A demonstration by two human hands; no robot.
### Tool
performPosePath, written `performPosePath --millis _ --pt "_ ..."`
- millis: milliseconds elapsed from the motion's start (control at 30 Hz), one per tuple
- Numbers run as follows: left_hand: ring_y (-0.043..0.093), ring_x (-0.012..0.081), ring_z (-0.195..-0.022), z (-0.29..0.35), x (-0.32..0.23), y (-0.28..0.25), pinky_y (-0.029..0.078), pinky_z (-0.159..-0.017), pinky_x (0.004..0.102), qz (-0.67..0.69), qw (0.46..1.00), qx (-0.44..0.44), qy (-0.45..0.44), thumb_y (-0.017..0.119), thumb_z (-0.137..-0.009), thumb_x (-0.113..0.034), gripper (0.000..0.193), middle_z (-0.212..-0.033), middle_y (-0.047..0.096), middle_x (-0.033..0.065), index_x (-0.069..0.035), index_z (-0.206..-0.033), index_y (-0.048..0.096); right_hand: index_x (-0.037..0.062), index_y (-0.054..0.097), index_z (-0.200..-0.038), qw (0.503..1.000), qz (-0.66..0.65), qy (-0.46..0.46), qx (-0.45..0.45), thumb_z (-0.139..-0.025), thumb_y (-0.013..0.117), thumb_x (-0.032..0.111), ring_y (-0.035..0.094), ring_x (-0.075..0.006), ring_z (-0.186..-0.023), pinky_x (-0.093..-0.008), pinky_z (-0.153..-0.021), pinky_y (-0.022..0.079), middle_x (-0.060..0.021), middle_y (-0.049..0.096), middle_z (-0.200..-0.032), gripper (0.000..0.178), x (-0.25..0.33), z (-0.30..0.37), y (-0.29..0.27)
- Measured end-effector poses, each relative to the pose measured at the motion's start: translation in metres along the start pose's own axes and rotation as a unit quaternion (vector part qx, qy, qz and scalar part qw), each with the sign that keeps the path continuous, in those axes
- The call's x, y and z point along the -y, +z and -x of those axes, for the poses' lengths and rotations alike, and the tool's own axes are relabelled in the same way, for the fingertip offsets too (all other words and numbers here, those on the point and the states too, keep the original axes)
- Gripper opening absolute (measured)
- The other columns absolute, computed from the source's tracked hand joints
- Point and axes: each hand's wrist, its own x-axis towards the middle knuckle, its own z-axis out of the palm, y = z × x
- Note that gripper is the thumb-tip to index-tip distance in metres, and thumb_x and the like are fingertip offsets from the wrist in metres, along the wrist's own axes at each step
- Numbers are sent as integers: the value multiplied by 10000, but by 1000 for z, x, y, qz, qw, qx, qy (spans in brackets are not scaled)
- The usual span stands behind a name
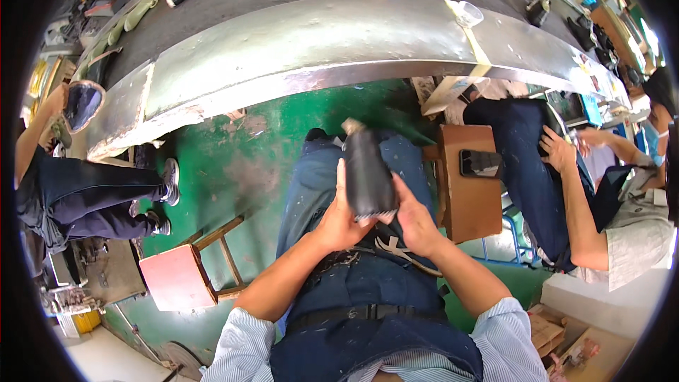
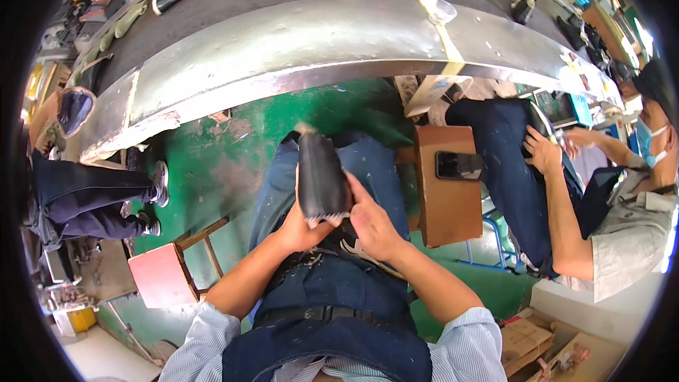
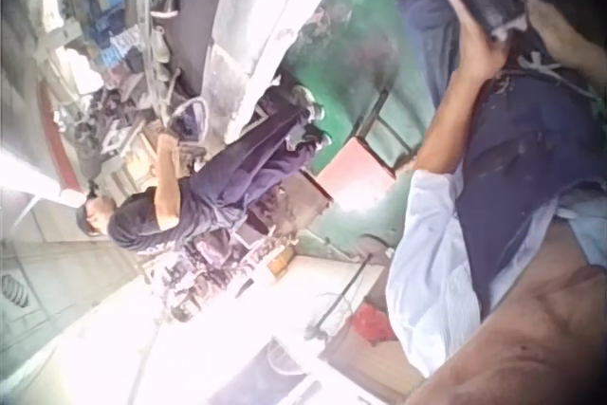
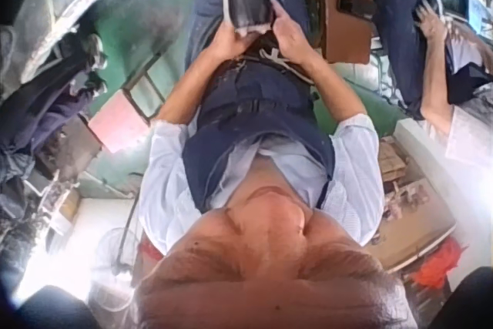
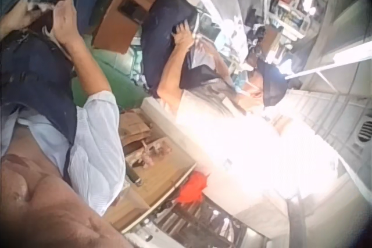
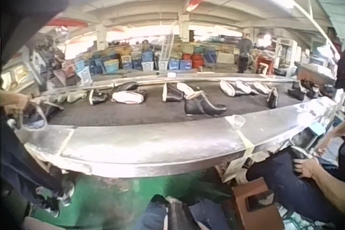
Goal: The recorder uses lasting pliers to pull and hammer the edges of shoe uppers onto the insole at a factory conveyor belt.
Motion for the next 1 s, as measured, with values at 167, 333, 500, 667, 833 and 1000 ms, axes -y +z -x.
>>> performPosePath --millis 167,333,500,667,833,1000 --pt "508 373 -1249 18 12 8 444 -998 384 19 999 -32 -7 717 -749 35 1248 -1436 376 276 -58 -1469 -298 -69 176 -1508 992 -47 103 48 -1046 353 432 415 -210 -1337 -325 -1106 305 -143 427 -1464 704 -7 12 5" --pt "464 400 -1298 30 14 5 425 -1024 394 -4 1000 -26 -7 726 -743 29 1259 -1494 291 301 -63 -1469 -299 -22 189 -1520 994 -9 93 64 -1042 360 423 413 -271 -1363 -344 -1110 316 -186 409 -1476 674 -24 20 7" --pt "377 405 -1370 37 3 0 378 -1075 397 22 1000 4 -13 755 -731 -6 1298 -1537 202 297 -64 -1459 -318 -26 185 -1519 990 -15 115 84 -1034 382 419 372 -279 -1392 -349 -1135 275 -195 380 -1492 687 -18 23 5" --pt "194 283 -1463 63 -27 -19 199 -1172 440 440 893 73 -58 706 -873 -436 1180 -1593 152 166 -148 -1511 -245 -36 212 -1505 991 -6 88 99 -1043 355 389 363 -283 -1397 -351 -1140 268 -193 379 -1491 644 -22 34 5" --pt "217 237 -1448 50 -41 17 205 -1175 358 478 846 -89 -218 226 -1024 -573 765 -1577 200 123 -122 -1553 -92 -44 338 -1445 959 -159 233 9 -1064 279 353 406 -281 -1364 -348 -1115 304 -205 455 -1435 554 -42 -4 38" --pt "298 217 -1411 38 -62 11 256 -1159 351 496 837 -174 -151 190 -1024 -578 723 -1548 280 106 -95 -1556 118 -28 403 -1406 991 -78 111 25 -1037 356 356 489 -249 -1281 -334 -1077 347 -183 549 -1329 534 -7 -20 39"
